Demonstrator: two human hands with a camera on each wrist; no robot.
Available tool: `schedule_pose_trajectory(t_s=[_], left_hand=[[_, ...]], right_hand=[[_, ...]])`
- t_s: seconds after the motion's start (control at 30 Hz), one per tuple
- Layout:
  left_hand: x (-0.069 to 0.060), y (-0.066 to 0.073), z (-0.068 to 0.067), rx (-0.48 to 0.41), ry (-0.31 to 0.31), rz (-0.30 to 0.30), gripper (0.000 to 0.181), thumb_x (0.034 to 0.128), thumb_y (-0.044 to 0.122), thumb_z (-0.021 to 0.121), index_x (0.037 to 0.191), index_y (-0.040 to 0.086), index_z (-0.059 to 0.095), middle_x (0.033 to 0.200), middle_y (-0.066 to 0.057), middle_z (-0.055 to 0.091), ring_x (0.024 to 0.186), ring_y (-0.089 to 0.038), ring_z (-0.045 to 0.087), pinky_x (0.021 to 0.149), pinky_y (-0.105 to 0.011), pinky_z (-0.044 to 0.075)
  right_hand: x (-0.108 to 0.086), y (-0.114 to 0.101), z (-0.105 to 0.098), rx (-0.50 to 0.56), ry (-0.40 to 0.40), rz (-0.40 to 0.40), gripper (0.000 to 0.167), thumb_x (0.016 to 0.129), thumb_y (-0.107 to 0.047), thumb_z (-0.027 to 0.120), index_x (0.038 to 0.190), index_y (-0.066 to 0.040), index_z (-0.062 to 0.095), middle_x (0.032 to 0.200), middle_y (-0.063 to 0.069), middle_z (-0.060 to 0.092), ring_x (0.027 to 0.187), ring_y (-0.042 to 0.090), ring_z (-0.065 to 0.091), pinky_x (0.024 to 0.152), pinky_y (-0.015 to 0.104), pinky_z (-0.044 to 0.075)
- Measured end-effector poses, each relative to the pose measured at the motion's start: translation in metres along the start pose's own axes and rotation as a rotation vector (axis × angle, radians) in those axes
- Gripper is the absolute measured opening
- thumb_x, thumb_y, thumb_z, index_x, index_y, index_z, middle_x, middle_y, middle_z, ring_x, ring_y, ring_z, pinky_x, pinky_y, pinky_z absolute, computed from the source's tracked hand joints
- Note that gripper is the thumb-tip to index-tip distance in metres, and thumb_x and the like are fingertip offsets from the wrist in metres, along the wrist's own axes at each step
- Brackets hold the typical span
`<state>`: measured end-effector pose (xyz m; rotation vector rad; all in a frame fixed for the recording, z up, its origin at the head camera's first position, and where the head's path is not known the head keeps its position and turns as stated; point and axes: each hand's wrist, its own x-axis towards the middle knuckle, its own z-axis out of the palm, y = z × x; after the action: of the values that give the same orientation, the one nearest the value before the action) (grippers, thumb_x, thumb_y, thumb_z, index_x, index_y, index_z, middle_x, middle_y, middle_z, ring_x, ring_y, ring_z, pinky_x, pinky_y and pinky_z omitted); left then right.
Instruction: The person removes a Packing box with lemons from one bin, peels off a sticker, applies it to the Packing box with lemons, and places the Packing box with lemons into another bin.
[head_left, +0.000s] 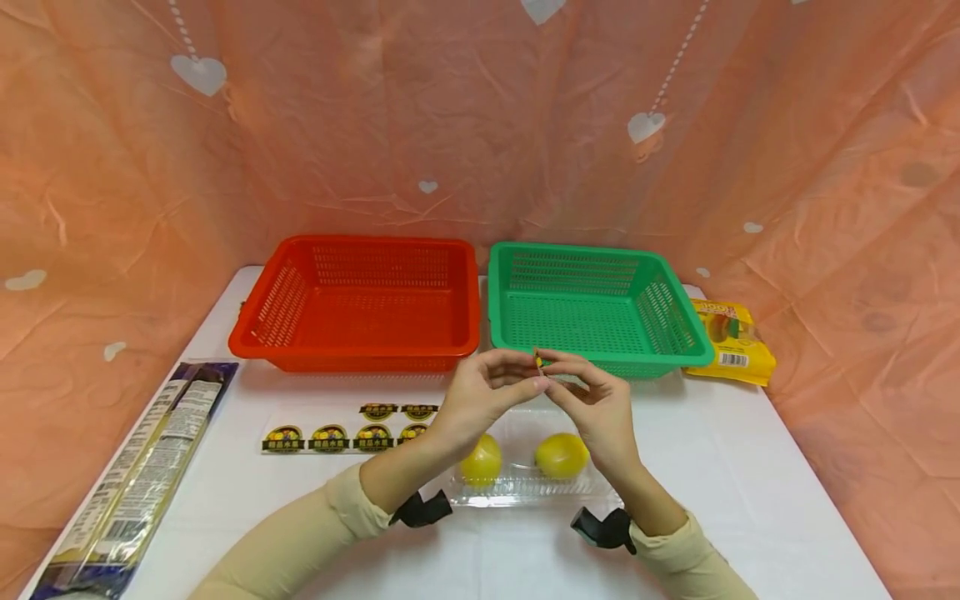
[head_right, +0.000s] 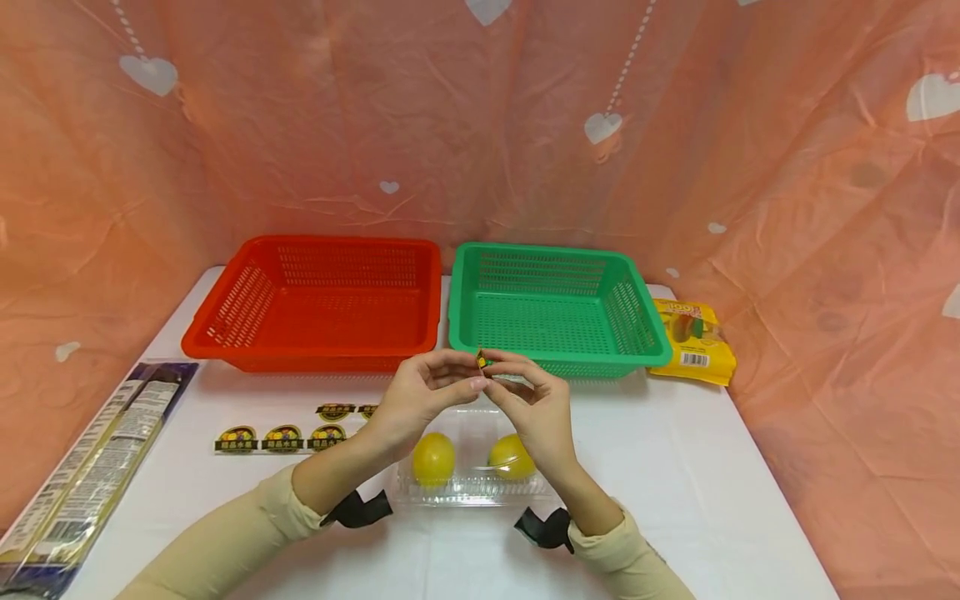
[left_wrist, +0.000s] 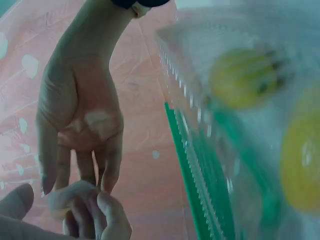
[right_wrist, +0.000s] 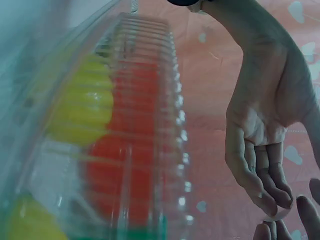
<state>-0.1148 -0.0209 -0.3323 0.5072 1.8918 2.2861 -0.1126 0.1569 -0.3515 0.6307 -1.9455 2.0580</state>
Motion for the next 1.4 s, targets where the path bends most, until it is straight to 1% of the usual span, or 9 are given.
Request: schedule_pose_trajectory(t_s=[0.17,0.33,0.5,0.63,0.77,0.93,1.1,1.27,1.4], left_hand=[[-0.002,-0.006,0.001,-0.066,0.044,-0.017,0.029,0.09,-0.002,0.068,0.115,-0.014,0.061,0.099,-0.009,0.067,0.089,-0.015,0.066,0.088,-0.036,0.057],[-0.002,-0.01,-0.004,-0.056,0.013,-0.037,0.029,0.0937,0.0,0.062,0.118,-0.016,0.061,0.102,-0.01,0.069,0.091,-0.013,0.065,0.093,-0.037,0.054],[0.001,-0.009,-0.008,-0.021,-0.039,-0.059,0.027,0.0947,-0.002,0.06,0.118,-0.016,0.061,0.106,-0.012,0.07,0.093,-0.013,0.064,0.096,-0.036,0.052],[0.002,-0.01,-0.012,0.033,-0.053,-0.102,0.026,0.0939,-0.001,0.061,0.115,-0.015,0.064,0.106,-0.011,0.07,0.092,-0.013,0.063,0.092,-0.033,0.053],[0.005,-0.015,-0.016,0.149,-0.069,-0.105,0.024,0.0926,0.001,0.064,0.112,-0.012,0.067,0.106,-0.014,0.071,0.089,-0.014,0.064,0.085,-0.029,0.055],[0.008,-0.025,-0.022,0.412,-0.085,0.027,0.017,0.0883,0.002,0.069,0.102,-0.006,0.073,0.097,-0.011,0.073,0.084,-0.017,0.066,0.078,-0.031,0.057],[0.006,-0.032,-0.024,0.642,-0.089,0.131,0.017,0.0872,0.003,0.07,0.102,-0.003,0.076,0.092,-0.006,0.074,0.091,-0.021,0.066,0.086,-0.042,0.054],[0.004,-0.037,-0.023,0.773,-0.088,0.181,0.027,0.0856,0.001,0.069,0.113,0.0,0.073,0.082,0.001,0.071,0.094,-0.024,0.063,0.092,-0.047,0.046],[0.003,-0.041,-0.022,0.799,-0.095,0.192,0.029,0.0842,0.0,0.07,0.113,0.001,0.069,0.078,0.004,0.068,0.103,-0.027,0.062,0.1,-0.051,0.041]], right_hand=[[-0.004,0.0,0.001,-0.147,-0.045,-0.078,0.016,0.087,0.006,0.072,0.102,0.008,0.072,0.124,0.019,0.065,0.114,0.031,0.061,0.092,0.034,0.055],[-0.004,-0.001,-0.004,-0.184,-0.058,-0.107,0.018,0.086,0.011,0.07,0.103,0.008,0.072,0.123,0.022,0.065,0.113,0.025,0.062,0.088,0.03,0.056],[-0.001,-0.005,-0.014,-0.222,-0.017,-0.084,0.014,0.086,0.012,0.069,0.1,0.009,0.072,0.108,0.016,0.068,0.103,0.018,0.063,0.082,0.025,0.055],[0.001,-0.005,-0.023,-0.243,-0.036,-0.036,0.012,0.085,0.012,0.07,0.096,0.008,0.072,0.094,0.011,0.068,0.092,0.015,0.062,0.079,0.023,0.054],[0.001,-0.003,-0.028,-0.256,-0.075,0.017,0.01,0.084,0.012,0.072,0.094,0.01,0.072,0.091,0.007,0.07,0.089,0.014,0.064,0.077,0.024,0.056],[0.0,0.003,-0.033,-0.306,-0.149,0.1,0.012,0.084,0.008,0.073,0.096,0.005,0.074,0.094,0.011,0.072,0.09,0.012,0.065,0.08,0.024,0.055],[-0.002,0.011,-0.038,-0.347,-0.232,0.145,0.012,0.085,0.005,0.074,0.097,0.002,0.075,0.095,0.013,0.072,0.089,0.015,0.065,0.079,0.028,0.054],[-0.004,0.019,-0.039,-0.393,-0.28,0.152,0.011,0.085,0.003,0.075,0.095,-0.001,0.076,0.092,0.009,0.074,0.085,0.015,0.063,0.078,0.031,0.051],[-0.004,0.024,-0.038,-0.435,-0.295,0.154,0.013,0.083,0.004,0.075,0.094,-0.002,0.076,0.091,0.006,0.074,0.083,0.013,0.062,0.08,0.035,0.05]])
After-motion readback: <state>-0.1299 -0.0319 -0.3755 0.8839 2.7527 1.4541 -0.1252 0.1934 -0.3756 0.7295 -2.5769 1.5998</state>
